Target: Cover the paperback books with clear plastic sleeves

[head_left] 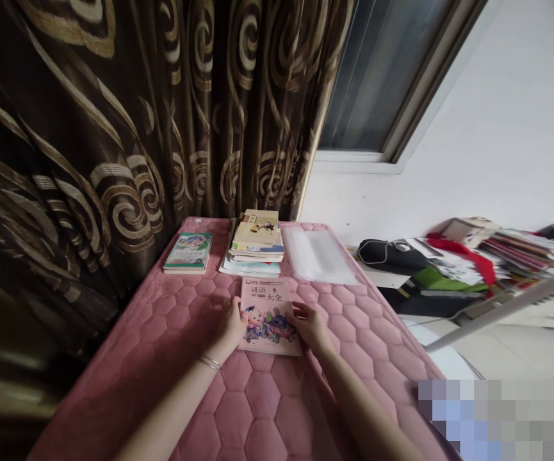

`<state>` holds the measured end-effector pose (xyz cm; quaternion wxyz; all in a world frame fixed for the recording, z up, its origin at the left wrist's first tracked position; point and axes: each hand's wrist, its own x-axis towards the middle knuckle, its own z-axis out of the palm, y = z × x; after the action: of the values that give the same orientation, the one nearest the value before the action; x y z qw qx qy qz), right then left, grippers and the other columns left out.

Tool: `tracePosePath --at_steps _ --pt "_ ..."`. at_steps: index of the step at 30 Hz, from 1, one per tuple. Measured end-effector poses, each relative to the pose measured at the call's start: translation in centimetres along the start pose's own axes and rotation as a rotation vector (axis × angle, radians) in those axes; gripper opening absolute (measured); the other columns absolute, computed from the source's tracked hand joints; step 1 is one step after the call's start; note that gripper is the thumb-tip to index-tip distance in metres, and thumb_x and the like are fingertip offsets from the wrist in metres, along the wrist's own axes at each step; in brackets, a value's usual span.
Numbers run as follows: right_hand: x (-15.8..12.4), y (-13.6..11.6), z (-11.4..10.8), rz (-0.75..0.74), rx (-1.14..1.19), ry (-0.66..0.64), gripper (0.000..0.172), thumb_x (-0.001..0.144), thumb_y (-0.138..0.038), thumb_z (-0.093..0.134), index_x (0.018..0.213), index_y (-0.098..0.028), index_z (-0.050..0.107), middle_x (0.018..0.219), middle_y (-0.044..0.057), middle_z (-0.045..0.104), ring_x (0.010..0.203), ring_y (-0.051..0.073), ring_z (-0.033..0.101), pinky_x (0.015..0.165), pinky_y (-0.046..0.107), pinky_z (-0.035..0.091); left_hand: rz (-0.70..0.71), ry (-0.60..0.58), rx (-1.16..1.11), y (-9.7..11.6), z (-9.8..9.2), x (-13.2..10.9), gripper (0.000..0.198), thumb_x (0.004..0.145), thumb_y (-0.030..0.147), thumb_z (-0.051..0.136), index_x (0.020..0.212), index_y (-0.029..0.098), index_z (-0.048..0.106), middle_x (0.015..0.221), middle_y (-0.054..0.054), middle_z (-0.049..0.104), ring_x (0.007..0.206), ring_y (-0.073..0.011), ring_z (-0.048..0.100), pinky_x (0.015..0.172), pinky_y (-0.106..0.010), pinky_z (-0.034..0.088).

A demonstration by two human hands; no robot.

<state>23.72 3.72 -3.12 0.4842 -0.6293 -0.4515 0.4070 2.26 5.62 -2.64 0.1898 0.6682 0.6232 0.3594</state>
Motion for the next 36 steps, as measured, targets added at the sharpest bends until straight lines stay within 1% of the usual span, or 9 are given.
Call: tracePosePath --at_steps 4,11,18,22,24,26,28,32,36 --pt "-0.5 -0.3 0.1 -0.048 -0.033 0.005 0.039 0.067 -0.029 0.064 0.102 -0.015 0.064 0.09 0.009 0.074 0.077 0.024 0.071 0.063 0.033 0.058 0.049 -0.003 0.046 0.3 -0.4 -0.3 0.015 0.075 0.008 0.056 0.084 0.02 0.053 0.086 -0.002 0.055 0.085 -0.0169 0.055 0.079 -0.029 0.044" --pt "-1.3 -1.0 0.1 -0.111 -0.179 0.055 0.031 0.071 -0.027 0.061 0.1 -0.017 0.067 0.093 0.008 0.074 0.084 0.024 0.07 0.073 0.034 0.056 0.1 0.051 0.154 -0.2 -1.6 -0.8 0.012 0.073 0.02 0.066 0.081 0.019 0.056 0.086 -0.004 0.052 0.084 -0.0197 0.053 0.077 -0.032 0.044" --pt "-1.5 -1.0 0.2 -0.138 -0.242 0.052 0.025 0.074 -0.026 0.058 0.097 -0.021 0.067 0.088 0.006 0.074 0.077 0.021 0.069 0.066 0.031 0.055 0.09 0.052 0.167 -0.6 -1.6 -0.6 0.015 0.074 0.024 0.068 0.082 0.018 0.058 0.086 -0.004 0.052 0.081 -0.0185 0.054 0.075 -0.031 0.045" --pt "-2.0 -0.3 -0.2 -0.315 -0.474 0.122 0.026 0.08 -0.034 0.054 0.095 -0.019 0.069 0.097 0.009 0.069 0.085 0.022 0.065 0.077 0.035 0.052 0.176 0.07 0.241 0.4 -2.1 -1.7 0.019 0.075 0.019 0.066 0.093 0.018 0.057 0.098 -0.006 0.052 0.091 -0.0212 0.055 0.08 -0.035 0.045" --pt "-2.9 -0.3 -0.6 -0.431 -0.6 0.103 0.026 0.084 -0.033 0.051 0.096 -0.02 0.07 0.105 0.009 0.066 0.094 0.023 0.06 0.084 0.038 0.048 0.291 0.03 0.293 1.2 -2.6 -3.0 0.024 0.077 0.013 0.062 0.099 0.02 0.057 0.11 -0.007 0.051 0.1 -0.0225 0.053 0.085 -0.037 0.043" --pt "-4.4 -0.5 -1.0 -0.501 -0.694 0.053 0.026 0.086 -0.03 0.049 0.1 -0.023 0.07 0.112 0.009 0.063 0.101 0.025 0.056 0.087 0.041 0.044 0.426 -0.098 0.321 1.9 -3.1 -4.6 0.027 0.079 0.011 0.061 0.102 0.023 0.057 0.116 -0.005 0.053 0.105 -0.0235 0.051 0.086 -0.039 0.041" --pt "-6.3 -1.0 -1.1 -0.537 -0.773 -0.001 0.027 0.087 -0.031 0.049 0.106 -0.026 0.068 0.12 0.008 0.059 0.106 0.027 0.052 0.085 0.043 0.043 0.5 -0.219 0.31 2.3 -3.5 -5.9 0.028 0.079 0.017 0.064 0.104 0.025 0.058 0.116 -0.004 0.056 0.107 -0.0248 0.049 0.086 -0.041 0.04" --pt "-9.0 -2.2 -0.3 -0.615 -0.888 -0.106 0.031 0.081 -0.035 0.058 0.111 -0.03 0.064 0.126 0.007 0.057 0.113 0.03 0.045 0.083 0.044 0.04 0.47 -0.263 0.27 2.5 -3.8 -6.8 0.031 0.075 0.022 0.071 0.104 0.026 0.06 0.116 -0.003 0.059 0.11 -0.0261 0.048 0.086 -0.043 0.038" --pt "-9.2 -2.5 1.4 -0.651 -0.888 -0.131 0.022 0.079 -0.037 0.064 0.099 -0.028 0.067 0.119 0.006 0.061 0.111 0.029 0.047 0.085 0.042 0.038 0.441 -0.256 0.253 2.6 -3.7 -6.5 0.024 0.075 0.012 0.066 0.096 0.025 0.064 0.112 -0.002 0.062 0.108 -0.0233 0.05 0.086 -0.04 0.039"
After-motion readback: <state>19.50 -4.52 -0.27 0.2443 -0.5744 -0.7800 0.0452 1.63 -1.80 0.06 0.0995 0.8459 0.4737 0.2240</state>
